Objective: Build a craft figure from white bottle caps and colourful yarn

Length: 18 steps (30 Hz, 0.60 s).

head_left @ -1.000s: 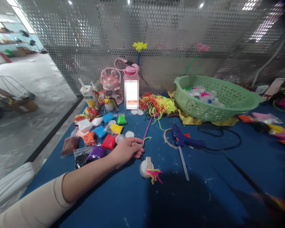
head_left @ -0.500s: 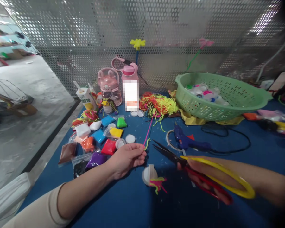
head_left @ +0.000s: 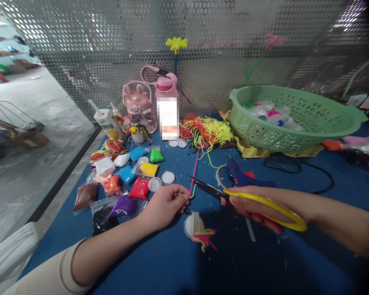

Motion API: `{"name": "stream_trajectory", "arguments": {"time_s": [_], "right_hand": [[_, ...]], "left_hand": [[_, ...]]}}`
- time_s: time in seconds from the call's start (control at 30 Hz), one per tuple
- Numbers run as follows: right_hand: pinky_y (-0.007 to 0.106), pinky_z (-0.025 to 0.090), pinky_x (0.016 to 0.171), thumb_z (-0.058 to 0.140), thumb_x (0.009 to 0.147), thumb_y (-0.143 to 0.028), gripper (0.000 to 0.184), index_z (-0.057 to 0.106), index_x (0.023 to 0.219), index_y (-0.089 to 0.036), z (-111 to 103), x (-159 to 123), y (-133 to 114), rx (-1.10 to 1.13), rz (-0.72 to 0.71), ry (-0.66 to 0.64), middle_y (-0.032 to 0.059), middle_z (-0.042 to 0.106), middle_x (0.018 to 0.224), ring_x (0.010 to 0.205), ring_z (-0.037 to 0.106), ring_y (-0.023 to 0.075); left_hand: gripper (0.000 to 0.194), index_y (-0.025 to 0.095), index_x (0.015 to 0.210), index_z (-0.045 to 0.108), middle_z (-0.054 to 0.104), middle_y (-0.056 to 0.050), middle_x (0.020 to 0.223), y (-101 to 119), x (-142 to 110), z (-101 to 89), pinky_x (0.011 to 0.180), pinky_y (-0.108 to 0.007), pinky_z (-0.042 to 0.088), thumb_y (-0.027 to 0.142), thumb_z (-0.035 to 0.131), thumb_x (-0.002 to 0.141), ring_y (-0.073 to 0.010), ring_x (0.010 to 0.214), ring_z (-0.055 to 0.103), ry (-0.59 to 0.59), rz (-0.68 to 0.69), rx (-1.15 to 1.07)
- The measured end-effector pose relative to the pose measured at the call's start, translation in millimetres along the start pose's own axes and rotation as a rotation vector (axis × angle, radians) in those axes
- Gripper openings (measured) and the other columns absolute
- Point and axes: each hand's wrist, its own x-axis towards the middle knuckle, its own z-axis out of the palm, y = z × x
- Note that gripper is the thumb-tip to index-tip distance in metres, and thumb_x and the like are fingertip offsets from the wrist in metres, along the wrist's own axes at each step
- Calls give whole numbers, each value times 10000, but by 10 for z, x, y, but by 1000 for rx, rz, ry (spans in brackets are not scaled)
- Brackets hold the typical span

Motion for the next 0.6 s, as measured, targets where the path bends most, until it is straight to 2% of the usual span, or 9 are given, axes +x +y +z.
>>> {"name": "stream_trajectory", "arguments": {"time_s": [0.17,0.37,0.6], "right_hand": [[138,329,275,441,818,-724,581,475,1107,-221,46,101,14,-43,54,-24,-107,394,555,306,328,24],[141,318,265,494,765,-750,607,487,1064,-222,45,216,47,23,46,26,-97,386,580,354,306,33],[147,281,308,526,819,-653,452,521,951,-220,26,177,102,45,34,27,-82,407,590,380,312,37]], "left_hand": [[206,146,877,614,604,1,723,-4,-27,13,612,-235,420,335,534,859,-107,638,529,-7,17,158],[205,159,874,618,608,4,727,-30,-30,9,609,-233,410,341,525,860,-112,648,527,-34,23,180],[190,152,841,622,609,3,715,-46,-19,7,590,-224,399,324,541,852,-102,628,513,-32,31,166]]}}
